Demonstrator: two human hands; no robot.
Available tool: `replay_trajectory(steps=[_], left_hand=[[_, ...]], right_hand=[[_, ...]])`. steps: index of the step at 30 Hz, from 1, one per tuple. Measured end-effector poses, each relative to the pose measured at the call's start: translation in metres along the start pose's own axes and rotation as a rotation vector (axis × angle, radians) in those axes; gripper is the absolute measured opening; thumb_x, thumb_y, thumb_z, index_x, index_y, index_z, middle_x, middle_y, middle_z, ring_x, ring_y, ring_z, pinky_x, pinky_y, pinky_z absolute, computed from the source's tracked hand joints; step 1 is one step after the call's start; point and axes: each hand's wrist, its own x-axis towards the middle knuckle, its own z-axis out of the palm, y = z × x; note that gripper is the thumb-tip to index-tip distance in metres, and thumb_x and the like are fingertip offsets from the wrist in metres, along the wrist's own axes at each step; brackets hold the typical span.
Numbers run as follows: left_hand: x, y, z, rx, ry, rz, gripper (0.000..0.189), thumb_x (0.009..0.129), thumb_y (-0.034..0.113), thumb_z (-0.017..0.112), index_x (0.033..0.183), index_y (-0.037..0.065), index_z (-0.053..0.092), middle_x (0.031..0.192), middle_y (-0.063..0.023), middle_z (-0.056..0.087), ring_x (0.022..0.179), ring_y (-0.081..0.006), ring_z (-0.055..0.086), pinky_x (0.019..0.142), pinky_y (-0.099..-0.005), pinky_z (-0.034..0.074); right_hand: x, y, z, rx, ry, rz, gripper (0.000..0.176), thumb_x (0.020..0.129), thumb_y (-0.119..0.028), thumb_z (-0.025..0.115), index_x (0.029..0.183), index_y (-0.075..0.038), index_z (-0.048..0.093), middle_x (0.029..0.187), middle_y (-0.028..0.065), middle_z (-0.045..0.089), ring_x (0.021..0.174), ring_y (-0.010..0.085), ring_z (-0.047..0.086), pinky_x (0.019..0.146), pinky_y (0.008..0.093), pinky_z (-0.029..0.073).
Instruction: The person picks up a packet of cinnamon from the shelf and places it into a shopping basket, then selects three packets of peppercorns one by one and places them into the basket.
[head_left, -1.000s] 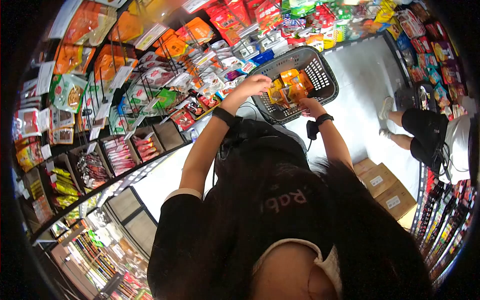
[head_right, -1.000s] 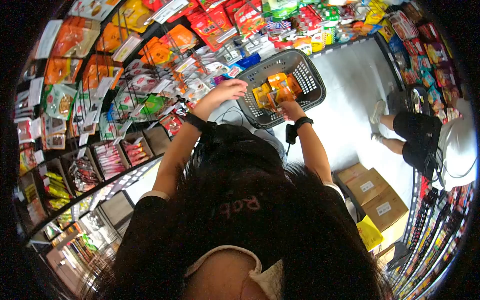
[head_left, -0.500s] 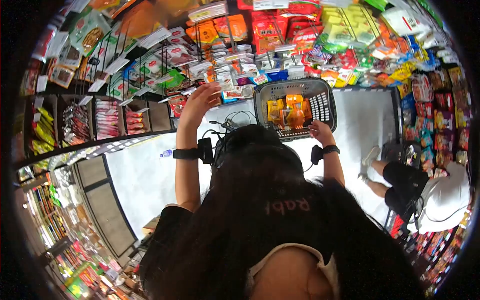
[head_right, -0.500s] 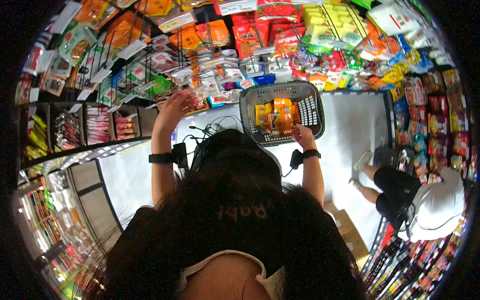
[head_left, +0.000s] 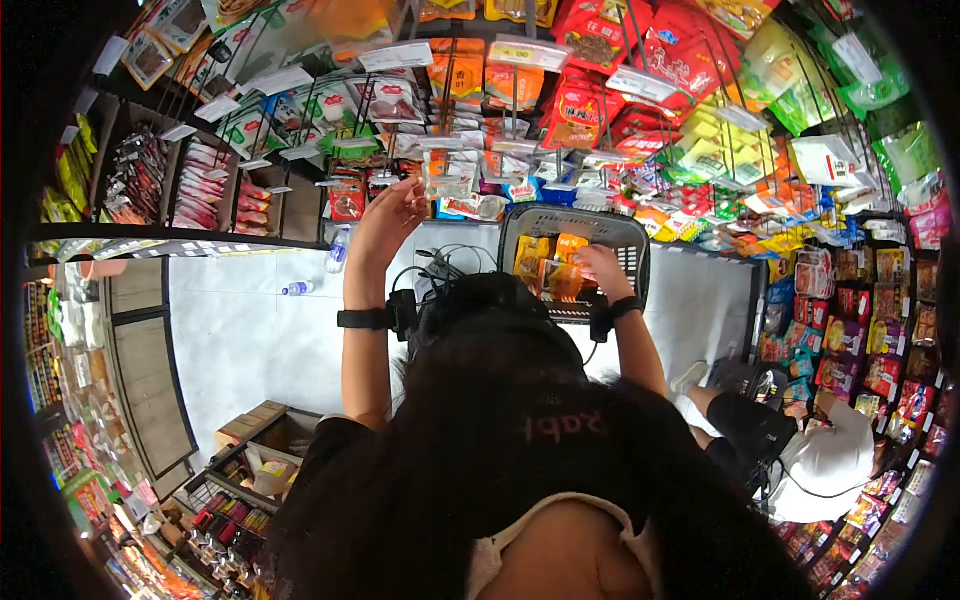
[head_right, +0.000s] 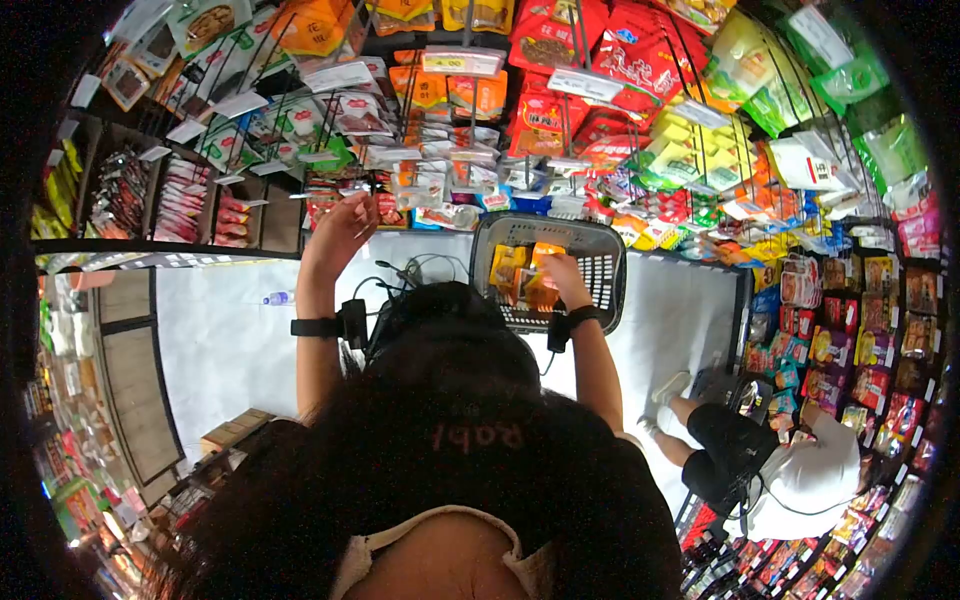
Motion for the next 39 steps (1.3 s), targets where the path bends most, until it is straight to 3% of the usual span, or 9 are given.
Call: replay_trajectory(steps=[2, 9, 13, 17, 25, 29, 33, 34, 39], left_hand=[[0.002, 0.009, -0.011, -0.053, 0.015, -0.002, 0.02, 0.085, 0.016, 0.054, 0.1, 0.003, 0.056, 0.094, -0.0057, 0.059, 0.082, -0.0152, 0.057, 0.077, -0.0297, 0.047], [0.038, 0.035, -0.051, -0.15, 0.009, 0.005, 0.014, 0.085, 0.016, 0.053, 0.094, 0.006, 0.057, 0.082, -0.0024, 0.059, 0.078, -0.0146, 0.056, 0.075, -0.0296, 0.046], [0.047, 0.051, -0.054, -0.174, 0.068, 0.002, 0.013, 0.084, 0.015, 0.054, 0.092, 0.006, 0.057, 0.082, -0.0023, 0.059, 0.078, -0.0152, 0.056, 0.073, -0.0298, 0.046], [0.053, 0.068, -0.062, -0.177, 0.051, 0.018, 0.008, 0.082, 0.017, 0.058, 0.081, 0.01, 0.058, 0.076, 0.0007, 0.058, 0.075, -0.0116, 0.055, 0.072, -0.027, 0.044], [0.08, 0.097, -0.091, -0.254, 0.098, 0.038, 0.01, 0.084, 0.016, 0.054, 0.083, 0.007, 0.056, 0.071, 0.0, 0.057, 0.07, -0.0125, 0.055, 0.062, -0.0257, 0.045], [0.092, 0.112, -0.096, -0.226, 0.12, -0.001, 0.007, 0.083, 0.013, 0.055, 0.083, 0.006, 0.055, 0.073, -0.0011, 0.056, 0.066, -0.0125, 0.053, 0.061, -0.0257, 0.044], [0.103, 0.123, -0.105, -0.196, 0.005, 0.086, 0.005, 0.082, 0.01, 0.057, 0.085, 0.007, 0.055, 0.08, -0.0024, 0.056, 0.07, -0.0132, 0.053, 0.062, -0.0249, 0.043], [0.105, 0.127, -0.107, -0.19, 0.039, 0.061, 0.007, 0.081, 0.009, 0.057, 0.087, 0.01, 0.054, 0.077, -0.0004, 0.053, 0.074, -0.0127, 0.052, 0.071, -0.0289, 0.046], [0.129, 0.163, -0.13, -0.237, 0.004, 0.153, 0.009, 0.081, 0.008, 0.056, 0.089, 0.01, 0.053, 0.077, 0.0004, 0.053, 0.075, -0.0131, 0.053, 0.075, -0.0303, 0.045]], right_hand=[[-0.003, -0.024, 0.029, -0.107, 0.054, 0.031, 0.027, 0.08, -0.027, 0.056, 0.093, -0.004, 0.056, 0.078, 0.0039, 0.058, 0.058, 0.0092, 0.051, 0.055, 0.0205, 0.043], [0.015, -0.051, 0.075, -0.237, -0.115, 0.022, 0.03, 0.08, -0.028, 0.057, 0.097, -0.004, 0.055, 0.074, 0.0023, 0.055, 0.058, 0.0072, 0.05, 0.052, 0.0191, 0.042], [0.023, -0.07, 0.102, -0.312, -0.069, -0.018, 0.031, 0.081, -0.029, 0.057, 0.1, -0.004, 0.056, 0.081, 0.0053, 0.06, 0.06, 0.0084, 0.052, 0.053, 0.0199, 0.043], [0.024, -0.107, 0.128, -0.391, -0.166, -0.119, 0.033, 0.082, -0.03, 0.056, 0.101, -0.003, 0.055, 0.084, 0.0069, 0.061, 0.072, 0.0119, 0.055, 0.064, 0.024, 0.045], [0.024, -0.165, 0.188, -0.346, -0.195, -0.08, 0.035, 0.083, -0.035, 0.055, 0.101, -0.005, 0.055, 0.089, 0.0038, 0.059, 0.08, 0.01, 0.054, 0.069, 0.0234, 0.044], [0.035, -0.181, 0.21, -0.316, -0.179, -0.161, 0.033, 0.083, -0.034, 0.055, 0.101, -0.006, 0.055, 0.089, 0.0032, 0.059, 0.079, 0.0091, 0.054, 0.068, 0.0228, 0.044], [0.038, -0.202, 0.24, -0.281, -0.157, -0.182, 0.03, 0.083, -0.03, 0.056, 0.097, -0.003, 0.056, 0.082, 0.0024, 0.059, 0.066, 0.0077, 0.052, 0.06, 0.0221, 0.045], [0.036, -0.209, 0.25, -0.269, -0.156, -0.204, 0.031, 0.083, -0.031, 0.056, 0.098, -0.004, 0.056, 0.084, 0.0026, 0.06, 0.069, 0.0081, 0.053, 0.062, 0.0219, 0.045], [0.053, -0.237, 0.283, -0.196, -0.183, -0.221, 0.029, 0.083, -0.029, 0.056, 0.099, -0.006, 0.056, 0.088, 0.0024, 0.059, 0.077, 0.0091, 0.055, 0.065, 0.0226, 0.045]])
